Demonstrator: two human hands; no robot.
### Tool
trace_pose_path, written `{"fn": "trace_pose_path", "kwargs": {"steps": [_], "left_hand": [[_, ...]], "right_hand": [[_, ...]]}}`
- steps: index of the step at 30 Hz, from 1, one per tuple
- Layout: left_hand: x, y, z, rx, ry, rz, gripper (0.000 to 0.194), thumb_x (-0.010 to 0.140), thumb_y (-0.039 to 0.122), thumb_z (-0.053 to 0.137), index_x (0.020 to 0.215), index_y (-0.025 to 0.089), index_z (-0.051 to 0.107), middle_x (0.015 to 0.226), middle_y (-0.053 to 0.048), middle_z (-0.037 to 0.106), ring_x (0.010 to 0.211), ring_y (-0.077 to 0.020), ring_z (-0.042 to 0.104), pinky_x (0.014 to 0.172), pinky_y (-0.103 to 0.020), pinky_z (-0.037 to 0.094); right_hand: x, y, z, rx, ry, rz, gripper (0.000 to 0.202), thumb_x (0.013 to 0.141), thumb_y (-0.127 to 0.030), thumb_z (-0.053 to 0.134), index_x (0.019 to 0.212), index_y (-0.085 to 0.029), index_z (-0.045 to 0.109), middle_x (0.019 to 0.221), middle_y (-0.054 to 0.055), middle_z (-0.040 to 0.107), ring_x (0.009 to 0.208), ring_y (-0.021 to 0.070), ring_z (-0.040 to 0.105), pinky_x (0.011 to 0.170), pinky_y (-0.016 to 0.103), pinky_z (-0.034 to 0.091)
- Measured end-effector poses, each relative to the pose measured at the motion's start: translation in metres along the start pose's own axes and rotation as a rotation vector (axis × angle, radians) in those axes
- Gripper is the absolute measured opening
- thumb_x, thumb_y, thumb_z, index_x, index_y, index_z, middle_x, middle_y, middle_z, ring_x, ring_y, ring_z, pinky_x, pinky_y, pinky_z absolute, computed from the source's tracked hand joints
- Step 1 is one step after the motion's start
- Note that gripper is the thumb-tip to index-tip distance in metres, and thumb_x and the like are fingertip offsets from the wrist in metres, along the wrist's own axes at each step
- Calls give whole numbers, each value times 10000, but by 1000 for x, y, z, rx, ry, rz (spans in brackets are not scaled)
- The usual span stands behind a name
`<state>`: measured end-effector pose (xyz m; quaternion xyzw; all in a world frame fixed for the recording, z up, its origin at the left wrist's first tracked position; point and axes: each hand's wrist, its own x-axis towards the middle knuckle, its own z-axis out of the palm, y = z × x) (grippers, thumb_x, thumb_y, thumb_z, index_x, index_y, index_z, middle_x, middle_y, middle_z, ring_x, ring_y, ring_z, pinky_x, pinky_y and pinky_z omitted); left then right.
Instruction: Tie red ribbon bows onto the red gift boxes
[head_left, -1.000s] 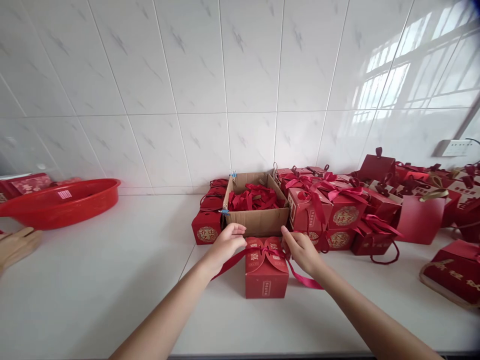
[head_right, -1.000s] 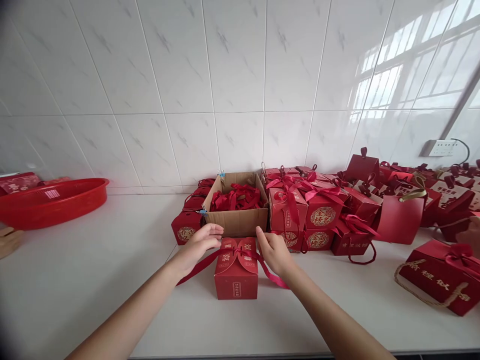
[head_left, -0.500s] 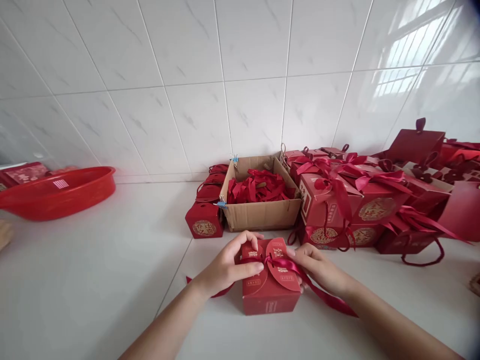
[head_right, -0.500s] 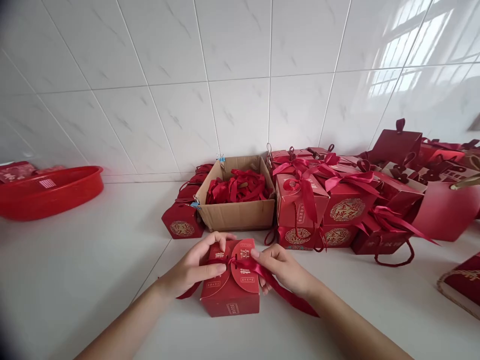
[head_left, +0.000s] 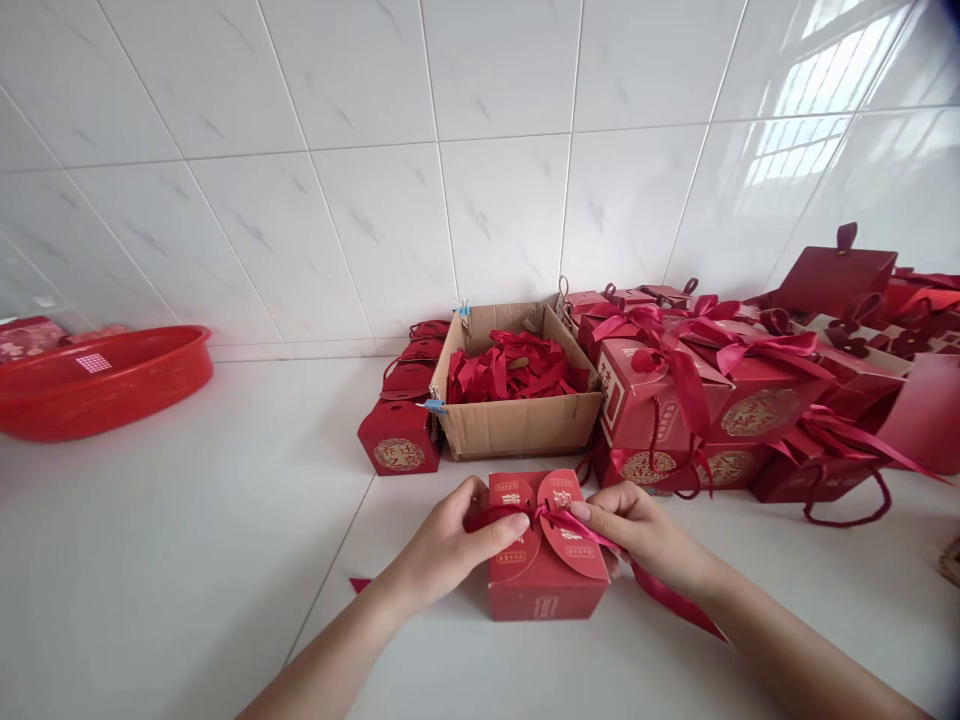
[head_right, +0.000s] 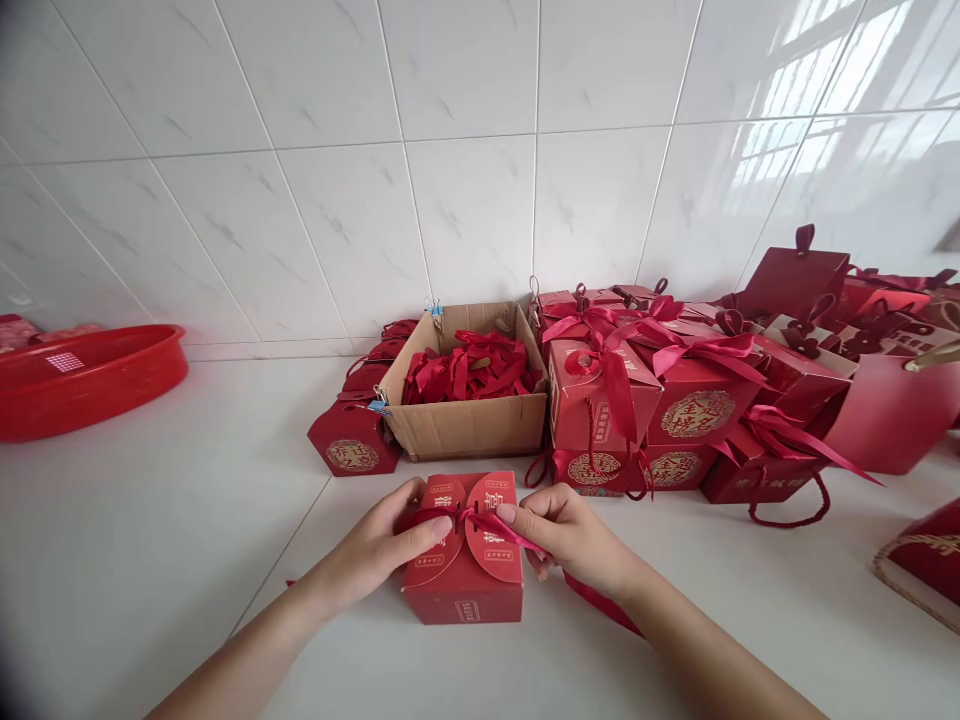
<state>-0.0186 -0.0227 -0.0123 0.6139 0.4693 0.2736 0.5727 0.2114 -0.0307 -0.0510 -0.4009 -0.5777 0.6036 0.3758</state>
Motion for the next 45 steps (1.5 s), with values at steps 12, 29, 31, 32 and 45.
{"fn": "trace_pose_path", "kwargs": {"steps": [12, 29, 31, 32, 45], "left_hand": [[7, 0, -22, -14, -102, -87, 512, 716, 560, 663, 553, 191, 347, 562, 59, 270, 523, -87, 181, 518, -274, 81], [-51, 29, -94, 289, -247, 86, 330, 785, 462, 627, 596, 193, 651, 786, -54, 649, 750, -188, 582, 728, -285, 440], [-56, 38, -94, 198, -208, 201, 276, 760, 470, 655, 665, 216, 702, 1071, -81, 679, 1039, -271, 592, 888, -359, 452], [-55, 45, -89, 125, -214, 270, 251, 750, 468, 669, 711, 227, 725, 1195, -81, 650, 1168, -305, 537, 963, -408, 423], [-26, 137, -27, 150, -31, 586, 422, 921, 496, 414, 1080, 244, 713, 1185, -48, 672, 1186, -265, 533, 1031, -422, 373]], "right_hand": [[-2, -4, -28, -211, -80, -6, 556, 808, -590, 575, 528, -194, 304, 478, -80, 252, 424, 44, 202, 397, 221, 138], [-73, -17, -65, 13, -123, 12, 329, 836, -451, 615, 985, -157, 616, 724, 60, 669, 531, 120, 591, 502, 231, 407], [-77, -26, -64, 87, -139, -6, 307, 777, -437, 665, 901, -157, 666, 818, 108, 707, 558, 161, 642, 534, 274, 456], [-75, -34, -62, 126, -137, -20, 299, 741, -419, 690, 900, -166, 685, 868, 118, 717, 581, 181, 663, 562, 299, 482], [-13, -164, -19, -376, -50, -443, 313, 831, -406, 629, 638, -164, 677, 567, 16, 641, 475, 117, 575, 459, 236, 480]]}}
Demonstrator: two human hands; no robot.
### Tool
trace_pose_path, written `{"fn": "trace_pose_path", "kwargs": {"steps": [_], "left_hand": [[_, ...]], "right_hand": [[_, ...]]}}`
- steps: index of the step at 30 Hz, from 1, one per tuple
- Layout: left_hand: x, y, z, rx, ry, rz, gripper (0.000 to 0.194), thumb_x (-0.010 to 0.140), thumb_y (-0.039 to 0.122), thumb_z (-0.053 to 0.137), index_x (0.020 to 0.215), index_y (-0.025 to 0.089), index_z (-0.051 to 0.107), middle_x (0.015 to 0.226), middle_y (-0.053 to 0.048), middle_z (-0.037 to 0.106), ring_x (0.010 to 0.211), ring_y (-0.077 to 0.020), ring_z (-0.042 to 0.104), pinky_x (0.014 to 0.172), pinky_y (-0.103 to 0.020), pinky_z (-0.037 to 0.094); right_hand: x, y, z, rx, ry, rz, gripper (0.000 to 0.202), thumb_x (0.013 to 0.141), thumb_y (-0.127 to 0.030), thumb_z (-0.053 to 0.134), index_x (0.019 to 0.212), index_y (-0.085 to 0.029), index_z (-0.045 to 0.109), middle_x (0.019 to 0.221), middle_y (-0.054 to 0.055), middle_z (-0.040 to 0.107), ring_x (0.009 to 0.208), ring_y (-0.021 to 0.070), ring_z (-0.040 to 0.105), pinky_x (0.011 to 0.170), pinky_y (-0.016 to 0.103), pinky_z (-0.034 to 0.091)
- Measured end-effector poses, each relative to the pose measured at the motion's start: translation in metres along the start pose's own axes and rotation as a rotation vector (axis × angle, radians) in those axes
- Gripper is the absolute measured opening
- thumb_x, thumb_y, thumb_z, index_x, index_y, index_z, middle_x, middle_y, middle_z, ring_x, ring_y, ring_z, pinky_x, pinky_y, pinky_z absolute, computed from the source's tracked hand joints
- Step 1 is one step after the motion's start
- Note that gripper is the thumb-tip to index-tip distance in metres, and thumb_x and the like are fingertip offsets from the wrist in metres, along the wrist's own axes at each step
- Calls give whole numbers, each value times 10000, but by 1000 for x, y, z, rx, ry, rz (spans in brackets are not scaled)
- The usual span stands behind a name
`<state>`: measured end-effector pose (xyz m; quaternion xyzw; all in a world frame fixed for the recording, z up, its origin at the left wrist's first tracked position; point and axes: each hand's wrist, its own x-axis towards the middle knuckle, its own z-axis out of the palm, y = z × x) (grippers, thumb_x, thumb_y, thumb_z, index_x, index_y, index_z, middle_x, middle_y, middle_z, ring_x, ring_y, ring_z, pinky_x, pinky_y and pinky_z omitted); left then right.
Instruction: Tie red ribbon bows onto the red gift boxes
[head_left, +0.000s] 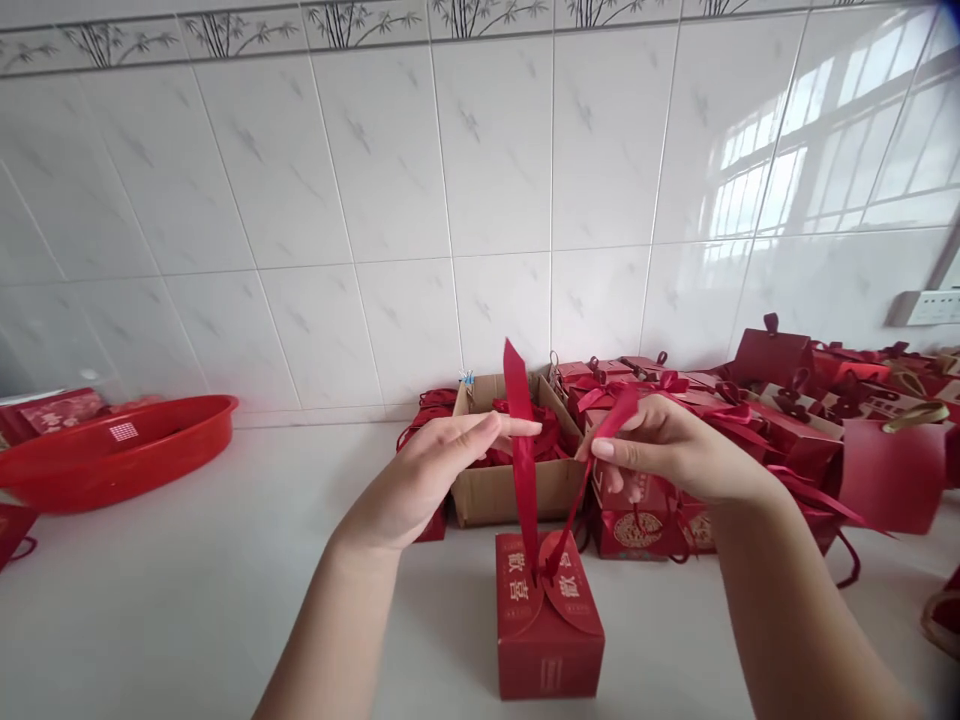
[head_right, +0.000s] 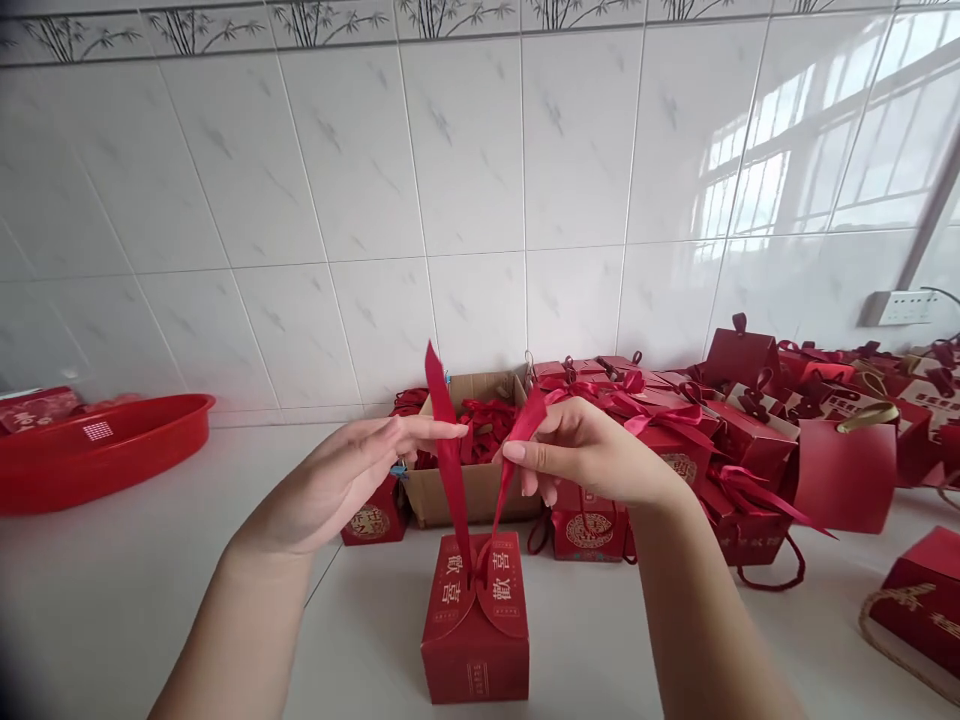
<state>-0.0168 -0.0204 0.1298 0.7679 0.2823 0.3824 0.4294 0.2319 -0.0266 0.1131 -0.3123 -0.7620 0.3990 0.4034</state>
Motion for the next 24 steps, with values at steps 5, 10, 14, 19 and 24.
{"fn": "trace_pose_path", "kwargs": {"steps": [5, 10, 14, 19, 24], "left_hand": [[-3, 2, 0, 102, 120, 17, 350, 882, 471, 516, 1089, 259, 701, 1152, -34, 677, 1170, -241, 545, 1024, -369, 395], [-4, 9, 7, 219, 188, 83, 282, 852, 426, 575, 1016, 255, 726, 1069, -28, 699, 1059, -224, 599, 970, -345, 434], [-3, 8, 12, 165, 241, 132, 244, 850, 408, 593, 995, 264, 726, 1095, -20, 702, 1112, -219, 584, 957, -318, 446], [-3, 4, 14, 85, 256, 177, 270, 858, 378, 597, 1061, 234, 702, 1113, -44, 698, 1152, -231, 568, 993, -336, 435], [-5, 4, 18, 80, 290, 230, 282, 861, 353, 601, 1099, 224, 682, 1145, -52, 679, 1172, -237, 555, 1022, -344, 418]], "right_hand": [[1, 3, 8, -134, 239, -42, 283, 815, -427, 649, 720, -164, 696, 618, 23, 615, 567, 120, 546, 500, 236, 445], [10, 7, 17, -130, 309, -75, 311, 808, -436, 655, 669, -159, 628, 554, -17, 482, 499, 82, 428, 432, 210, 337], [17, 4, 25, -125, 364, -116, 460, 864, -471, 565, 548, -176, 408, 528, -48, 312, 469, 57, 281, 410, 203, 233], [20, 1, 37, -122, 408, -190, 414, 893, -458, 518, 600, -185, 417, 580, -40, 290, 525, 79, 274, 464, 225, 251], [23, 3, 41, -130, 485, -221, 380, 865, -428, 567, 599, -189, 436, 600, -21, 362, 574, 102, 334, 519, 250, 297]]}}
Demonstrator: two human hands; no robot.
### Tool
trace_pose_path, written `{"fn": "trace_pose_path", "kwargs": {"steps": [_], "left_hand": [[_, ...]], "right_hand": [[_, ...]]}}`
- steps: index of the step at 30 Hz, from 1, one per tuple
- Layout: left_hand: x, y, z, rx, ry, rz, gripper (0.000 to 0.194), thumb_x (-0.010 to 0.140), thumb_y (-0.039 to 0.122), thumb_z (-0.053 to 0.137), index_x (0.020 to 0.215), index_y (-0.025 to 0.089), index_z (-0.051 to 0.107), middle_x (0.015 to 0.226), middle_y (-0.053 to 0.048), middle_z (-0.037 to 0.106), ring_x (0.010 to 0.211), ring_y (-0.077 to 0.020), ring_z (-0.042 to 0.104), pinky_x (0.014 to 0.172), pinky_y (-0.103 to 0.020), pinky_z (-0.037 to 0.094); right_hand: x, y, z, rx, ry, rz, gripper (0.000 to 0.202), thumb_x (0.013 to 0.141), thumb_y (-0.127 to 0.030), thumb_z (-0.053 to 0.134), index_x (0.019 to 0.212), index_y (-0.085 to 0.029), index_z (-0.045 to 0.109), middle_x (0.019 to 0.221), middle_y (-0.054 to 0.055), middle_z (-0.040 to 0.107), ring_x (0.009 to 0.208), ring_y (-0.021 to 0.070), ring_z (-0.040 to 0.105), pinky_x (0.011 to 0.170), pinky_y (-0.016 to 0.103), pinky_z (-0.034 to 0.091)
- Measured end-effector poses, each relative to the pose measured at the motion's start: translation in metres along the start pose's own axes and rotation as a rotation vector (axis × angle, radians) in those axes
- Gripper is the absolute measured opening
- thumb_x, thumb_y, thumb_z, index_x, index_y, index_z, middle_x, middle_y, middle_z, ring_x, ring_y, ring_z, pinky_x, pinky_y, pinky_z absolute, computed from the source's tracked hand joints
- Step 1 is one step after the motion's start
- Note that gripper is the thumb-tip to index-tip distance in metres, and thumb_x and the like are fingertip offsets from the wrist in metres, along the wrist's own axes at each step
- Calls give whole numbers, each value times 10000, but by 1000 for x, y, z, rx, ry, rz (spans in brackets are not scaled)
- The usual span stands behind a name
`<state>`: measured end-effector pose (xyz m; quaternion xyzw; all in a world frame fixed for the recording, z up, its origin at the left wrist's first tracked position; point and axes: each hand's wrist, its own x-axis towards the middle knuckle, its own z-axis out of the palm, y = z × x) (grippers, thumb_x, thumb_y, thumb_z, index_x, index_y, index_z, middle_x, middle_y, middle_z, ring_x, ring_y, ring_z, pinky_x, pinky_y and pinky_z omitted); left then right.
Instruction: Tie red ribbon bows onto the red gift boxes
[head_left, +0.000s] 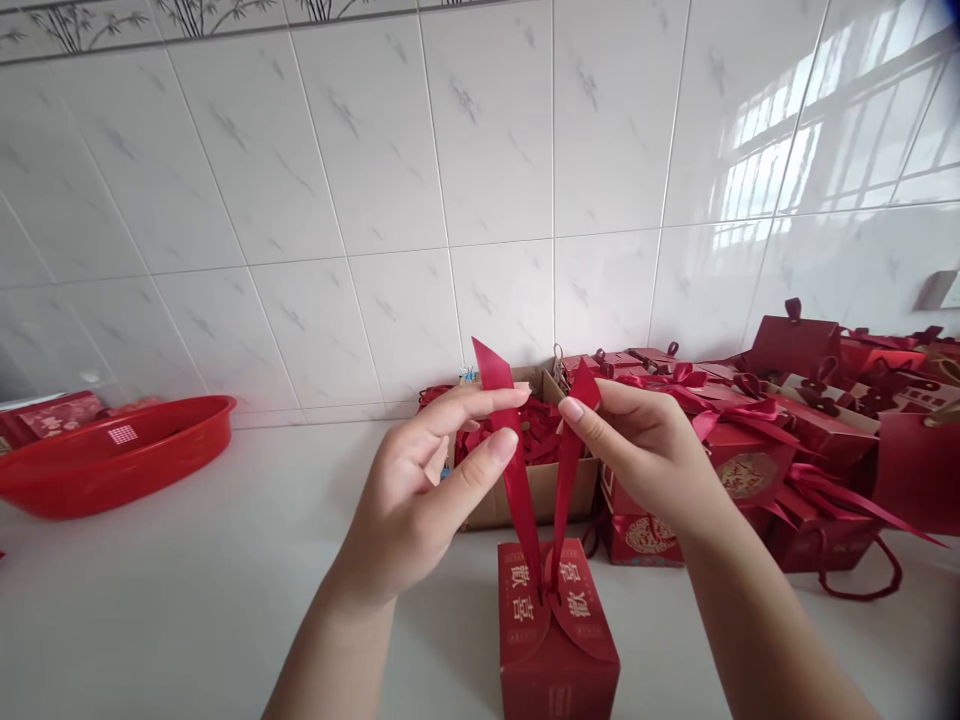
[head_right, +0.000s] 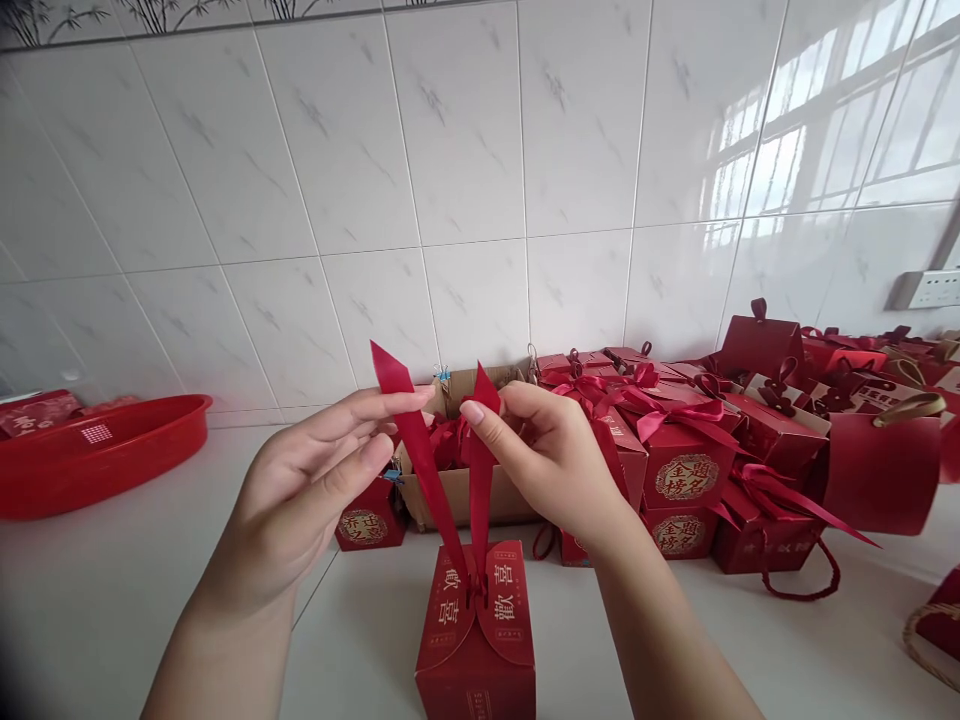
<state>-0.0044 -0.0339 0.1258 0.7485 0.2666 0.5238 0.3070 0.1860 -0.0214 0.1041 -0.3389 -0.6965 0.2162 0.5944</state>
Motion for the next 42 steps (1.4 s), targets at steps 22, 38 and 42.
{"fn": "trace_pose_path", "kwargs": {"steps": [22, 38, 42], "left_hand": [[-23, -48, 10, 523, -416, -343, 242, 804, 480, 599, 823, 253, 681, 1085, -28, 596, 938, -223, 588, 805, -370, 478], [-64, -94, 34, 107, -398, -453, 264, 761, 401, 701, 997, 285, 680, 1222, -10, 562, 1161, -189, 531, 1026, -280, 379], [-65, -94, 34, 112, -390, -479, 272, 750, 392, 709, 998, 283, 684, 1243, -20, 554, 1186, -207, 515, 1045, -304, 366]], "right_hand": [[-1, -2, -12, 142, -95, 23, 351, 929, -380, 521, 664, -155, 575, 588, -41, 350, 540, 68, 306, 497, 213, 284], [1, 4, -31, 456, -225, 301, 326, 881, -369, 605, 643, -145, 592, 547, -23, 545, 451, 64, 532, 447, 166, 433], [0, 3, -35, 374, -223, 297, 333, 880, -383, 603, 647, -145, 595, 542, -11, 555, 454, 67, 518, 429, 167, 407]]}}
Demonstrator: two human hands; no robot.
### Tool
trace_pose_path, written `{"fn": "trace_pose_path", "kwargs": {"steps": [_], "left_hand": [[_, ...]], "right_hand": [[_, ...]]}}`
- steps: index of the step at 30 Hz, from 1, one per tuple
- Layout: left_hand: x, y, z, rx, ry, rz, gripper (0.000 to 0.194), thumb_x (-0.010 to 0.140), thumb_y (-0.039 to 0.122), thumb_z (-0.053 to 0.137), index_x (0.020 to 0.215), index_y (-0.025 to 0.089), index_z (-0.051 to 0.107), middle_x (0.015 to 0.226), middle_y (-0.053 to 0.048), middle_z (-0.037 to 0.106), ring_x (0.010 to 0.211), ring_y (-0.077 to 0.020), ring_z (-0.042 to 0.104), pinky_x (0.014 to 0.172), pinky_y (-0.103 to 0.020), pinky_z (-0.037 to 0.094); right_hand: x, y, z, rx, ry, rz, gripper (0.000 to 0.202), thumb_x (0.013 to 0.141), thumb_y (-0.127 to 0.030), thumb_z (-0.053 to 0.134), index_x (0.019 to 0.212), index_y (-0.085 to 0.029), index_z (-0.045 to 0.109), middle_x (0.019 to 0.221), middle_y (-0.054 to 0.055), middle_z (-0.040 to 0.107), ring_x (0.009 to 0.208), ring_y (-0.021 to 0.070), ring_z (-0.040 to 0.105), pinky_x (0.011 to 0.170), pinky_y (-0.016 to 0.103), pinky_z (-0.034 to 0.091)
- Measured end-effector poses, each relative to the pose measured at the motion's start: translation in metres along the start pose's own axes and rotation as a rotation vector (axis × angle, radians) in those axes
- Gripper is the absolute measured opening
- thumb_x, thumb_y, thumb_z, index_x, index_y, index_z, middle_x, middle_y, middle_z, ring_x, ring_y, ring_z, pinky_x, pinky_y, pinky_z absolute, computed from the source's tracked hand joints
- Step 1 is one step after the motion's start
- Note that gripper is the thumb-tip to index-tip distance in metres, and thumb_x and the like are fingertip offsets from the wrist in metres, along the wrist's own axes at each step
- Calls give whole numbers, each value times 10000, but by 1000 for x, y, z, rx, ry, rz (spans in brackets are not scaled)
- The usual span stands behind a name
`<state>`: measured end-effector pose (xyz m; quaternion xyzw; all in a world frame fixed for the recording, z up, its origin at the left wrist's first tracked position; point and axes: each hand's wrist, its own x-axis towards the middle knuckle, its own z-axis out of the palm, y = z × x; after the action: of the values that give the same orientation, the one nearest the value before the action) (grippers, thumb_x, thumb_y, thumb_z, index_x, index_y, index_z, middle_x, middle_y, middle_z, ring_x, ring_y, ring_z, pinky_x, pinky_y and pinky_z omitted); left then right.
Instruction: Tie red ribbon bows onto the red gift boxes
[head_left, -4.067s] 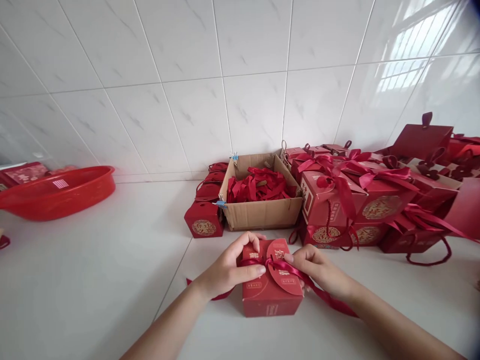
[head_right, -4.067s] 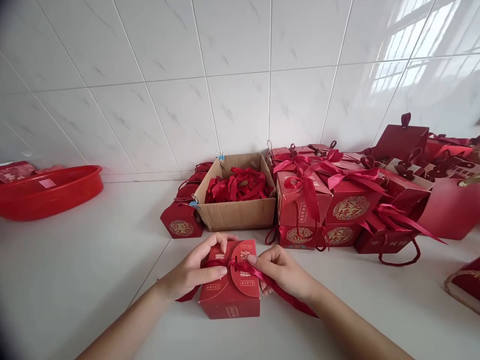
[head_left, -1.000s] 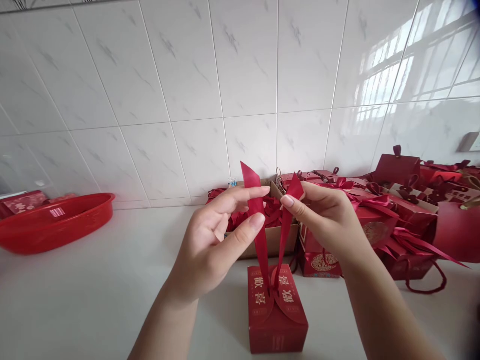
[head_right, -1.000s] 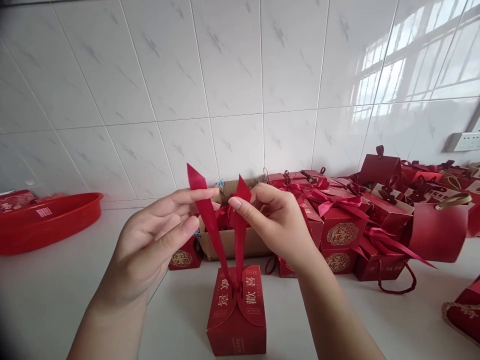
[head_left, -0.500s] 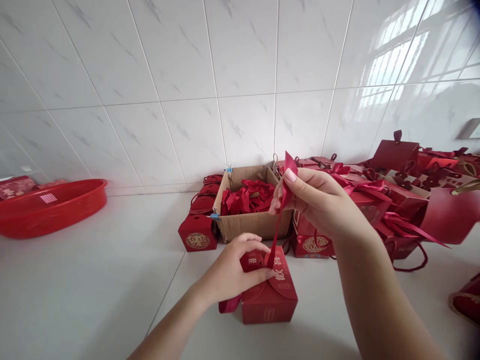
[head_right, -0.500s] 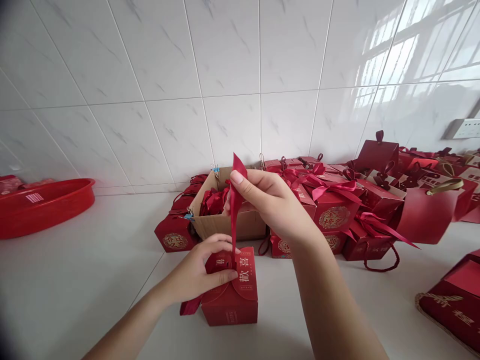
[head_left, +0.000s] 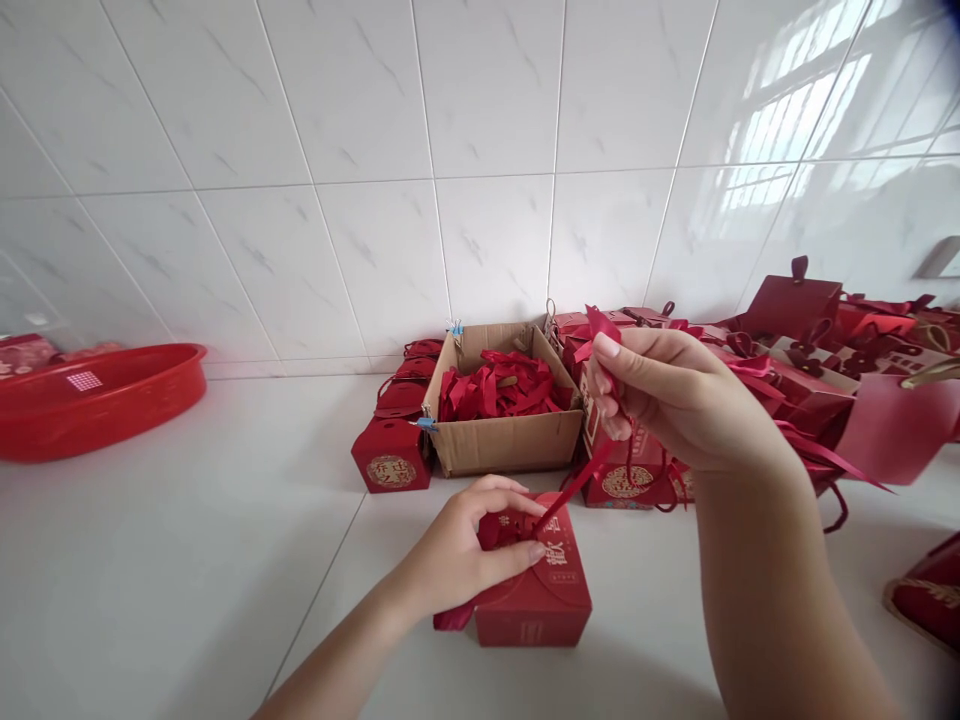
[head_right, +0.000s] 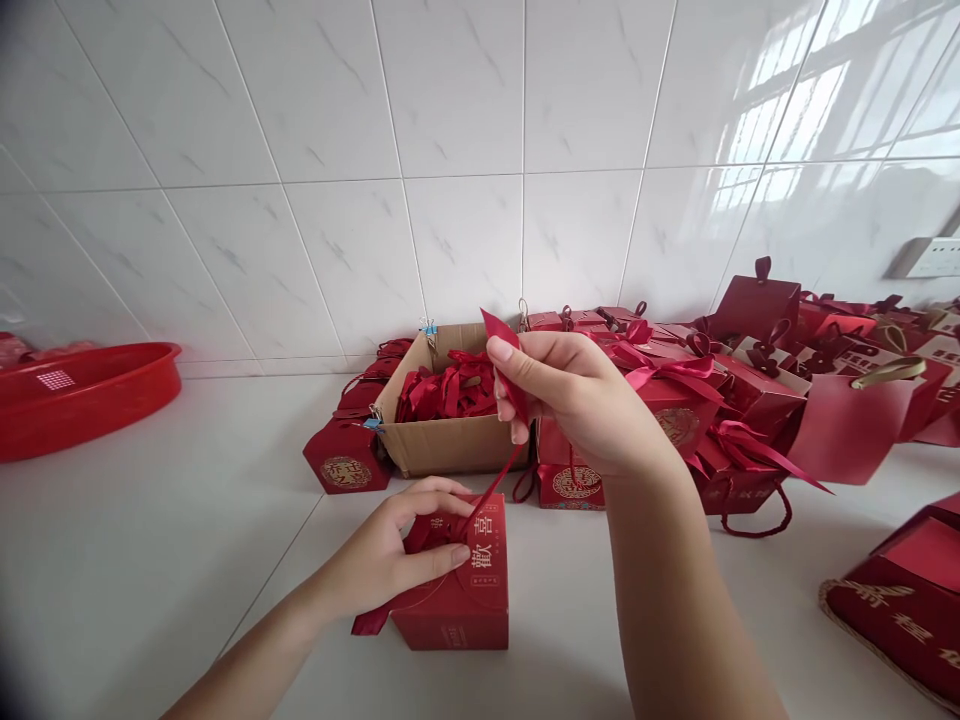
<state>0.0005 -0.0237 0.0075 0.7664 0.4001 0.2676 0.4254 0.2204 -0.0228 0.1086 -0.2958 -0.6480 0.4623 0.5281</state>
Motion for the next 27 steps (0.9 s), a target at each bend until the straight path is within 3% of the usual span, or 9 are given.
{"fn": "trace_pose_path", "kwargs": {"steps": [5, 12, 17, 27], "left_hand": [[-1, 2, -1, 6, -3, -31, 292, 738, 392, 715, 1009, 287, 695, 1264, -27, 545, 1185, -225, 520, 1048, -333, 375], [-3, 4, -4, -9, -12, -76, 317, 738, 416, 705, 1032, 297, 700, 1293, -37, 526, 1217, -258, 503, 996, -342, 447], [-3, 3, -6, 7, -6, -97, 336, 737, 434, 706, 1057, 331, 694, 1311, -15, 513, 1245, -251, 481, 1024, -335, 426], [-6, 4, -5, 27, -23, -73, 332, 760, 428, 685, 1079, 333, 680, 1313, -13, 514, 1246, -238, 478, 1051, -331, 395]], "right_hand": [[-4, -6, -6, -133, -41, 78, 404, 881, -421, 583, 584, -152, 533, 519, -20, 528, 398, 53, 460, 379, 174, 334], [-12, -6, -26, -646, -408, 447, 414, 836, -511, 572, 613, -162, 559, 522, -1, 543, 440, 95, 481, 396, 208, 357], [-3, 6, -28, -773, -497, 637, 393, 834, -451, 549, 560, -171, 517, 469, -6, 508, 422, 106, 484, 425, 228, 391], [1, 12, -26, -808, -564, 669, 346, 822, -418, 533, 575, -176, 515, 472, -16, 468, 421, 103, 464, 423, 228, 378]]}}
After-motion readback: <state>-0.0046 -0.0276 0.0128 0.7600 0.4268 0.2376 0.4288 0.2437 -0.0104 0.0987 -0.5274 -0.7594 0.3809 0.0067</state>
